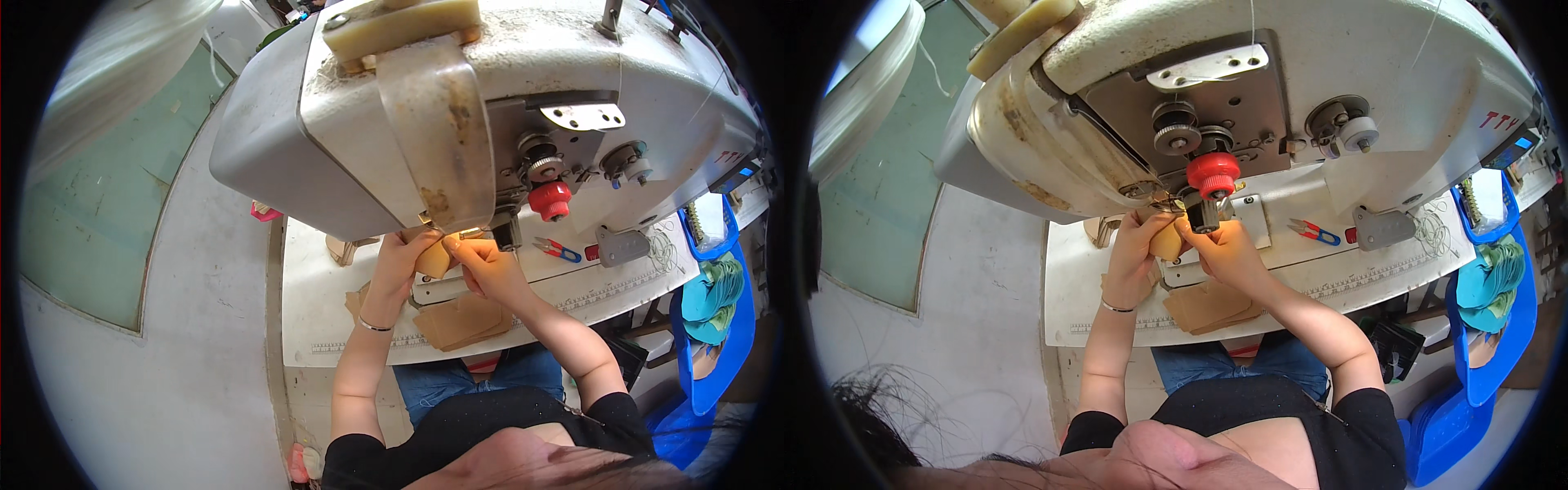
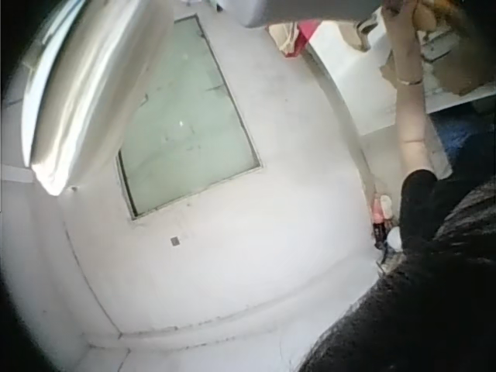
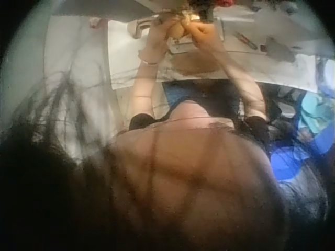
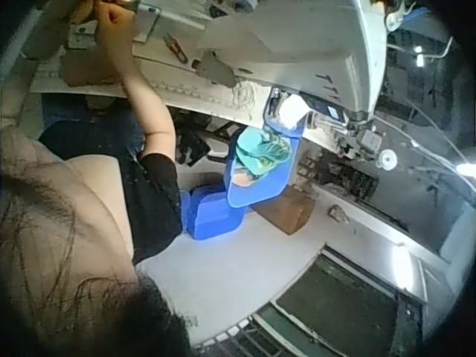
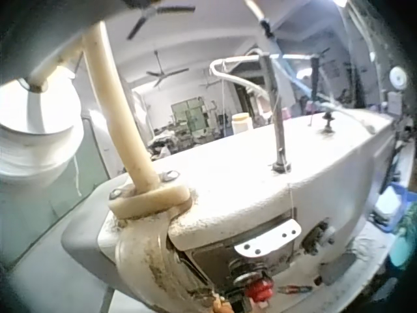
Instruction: The person repeatedly sews small beige fabric pieces using a sewing machine. They pick up a piece, position it under the needle, sew a short seam, and place the finished piece aside. This cycle repeats throughout the clip.
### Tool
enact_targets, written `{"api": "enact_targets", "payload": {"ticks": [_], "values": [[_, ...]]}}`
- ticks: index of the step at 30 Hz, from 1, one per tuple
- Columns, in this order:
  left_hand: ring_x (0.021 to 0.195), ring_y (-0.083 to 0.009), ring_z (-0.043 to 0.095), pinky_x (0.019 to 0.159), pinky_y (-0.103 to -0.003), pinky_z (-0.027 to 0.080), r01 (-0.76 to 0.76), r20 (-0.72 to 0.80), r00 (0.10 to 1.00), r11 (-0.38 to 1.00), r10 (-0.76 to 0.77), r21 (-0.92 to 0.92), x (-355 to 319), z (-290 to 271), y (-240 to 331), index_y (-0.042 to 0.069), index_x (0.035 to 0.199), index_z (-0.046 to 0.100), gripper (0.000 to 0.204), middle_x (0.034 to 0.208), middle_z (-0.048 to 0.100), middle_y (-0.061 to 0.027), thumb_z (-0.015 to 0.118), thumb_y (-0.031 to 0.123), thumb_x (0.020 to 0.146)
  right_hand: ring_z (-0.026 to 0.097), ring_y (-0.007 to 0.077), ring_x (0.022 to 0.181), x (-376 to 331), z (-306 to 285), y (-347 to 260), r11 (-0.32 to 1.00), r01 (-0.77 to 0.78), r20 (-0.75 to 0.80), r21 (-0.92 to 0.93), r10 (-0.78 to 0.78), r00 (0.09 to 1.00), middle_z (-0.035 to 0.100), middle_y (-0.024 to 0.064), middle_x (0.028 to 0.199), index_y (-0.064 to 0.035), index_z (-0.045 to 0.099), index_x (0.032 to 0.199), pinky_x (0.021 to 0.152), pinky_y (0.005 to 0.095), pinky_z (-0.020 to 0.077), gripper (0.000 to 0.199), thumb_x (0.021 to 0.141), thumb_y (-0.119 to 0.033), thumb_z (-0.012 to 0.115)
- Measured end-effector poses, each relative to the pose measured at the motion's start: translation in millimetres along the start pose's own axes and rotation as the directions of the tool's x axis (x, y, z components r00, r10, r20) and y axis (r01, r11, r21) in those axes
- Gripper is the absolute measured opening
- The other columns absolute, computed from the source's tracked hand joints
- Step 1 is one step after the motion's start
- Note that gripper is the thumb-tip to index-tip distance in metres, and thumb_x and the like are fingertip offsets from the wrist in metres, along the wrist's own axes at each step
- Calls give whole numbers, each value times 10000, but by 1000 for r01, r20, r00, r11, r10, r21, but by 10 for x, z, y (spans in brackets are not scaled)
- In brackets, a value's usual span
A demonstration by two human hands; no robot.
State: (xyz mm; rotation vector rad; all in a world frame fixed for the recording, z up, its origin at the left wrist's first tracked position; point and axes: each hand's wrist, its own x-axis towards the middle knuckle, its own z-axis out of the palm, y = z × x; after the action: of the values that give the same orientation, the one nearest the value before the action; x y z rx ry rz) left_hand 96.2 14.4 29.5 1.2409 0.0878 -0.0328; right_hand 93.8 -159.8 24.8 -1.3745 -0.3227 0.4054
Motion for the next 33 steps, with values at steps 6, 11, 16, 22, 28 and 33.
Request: {"api": "enact_targets", "payload": {"ticks": [6, 11, 16, 22, 28, 33], "values": [[782, -137, 643, 696, -250, 518, -36, -7, 999, 999, 36, 20, -5, 6, -21, -56, 969, 623, 186, 903, 667, -92, 667, 64, 833, 368, 28, 385, -9, 6, 14, 999, 30, 2, -19, -30, 1000, 404, -45, 435, -32, 672, 745, 381, 222, 257, 448, 971, -387, 519], [752, -135, 639, 655, -250, 517, -51, -45, 998, 999, 51, -8, 8, 50, -18, -52, 953, 619, 168, 891, 664, -87, 659, 60, 835, 357, 27, 383, -15, 26, 10, 993, 59, 7, -102, -58, 998, 415, -37, 451, -33, 645, 792, 380, 210, 251, 420, 993, -362, 480], [716, -133, 631, 617, -247, 510, -34, 2, 999, 999, 34, 22, 31, -20, -37, -51, 942, 619, 166, 867, 661, -86, 659, 67, 831, 363, 22, 391, -8, 30, 30, 994, 67, 13, -88, -67, 998, 427, -40, 465, -30, 640, 791, 386, 204, 257, 402, 994, -341, 485], [682, -126, 622, 573, -246, 501, -38, -54, 998, 999, 39, 21, -50, 83, -15, -49, 925, 622, 172, 850, 659, -85, 670, 80, 823, 368, 21, 395, -57, 31, 42, 997, 49, 5, -57, -49, 999, 417, -42, 469, -24, 628, 800, 385, 202, 259, 381, 993, -323, 492], [713, -143, 628, 626, -255, 510, -47, -13, 999, 999, 47, 10, 27, 19, -53, -70, 917, 619, 157, 858, 659, -101, 642, 53, 821, 363, 15, 384, -51, 41, 26, 999, 39, 18, 6, -39, 999, 612, 23, 618, -34, 624, 828, 374, 190, 276, 350, 993, -310, 486], [798, -164, 653, 691, -271, 535, -96, -63, 993, 995, 98, 33, 136, -25, -111, -53, 1040, 590, 185, 945, 664, -104, 555, 51, 892, 361, 11, 383, -44, 48, 7, 1000, 27, 39, 9, -27, 999, 705, 73, 775, -37, 622, 844, 364, 181, 283, 343, 994, -310, 479]]}}
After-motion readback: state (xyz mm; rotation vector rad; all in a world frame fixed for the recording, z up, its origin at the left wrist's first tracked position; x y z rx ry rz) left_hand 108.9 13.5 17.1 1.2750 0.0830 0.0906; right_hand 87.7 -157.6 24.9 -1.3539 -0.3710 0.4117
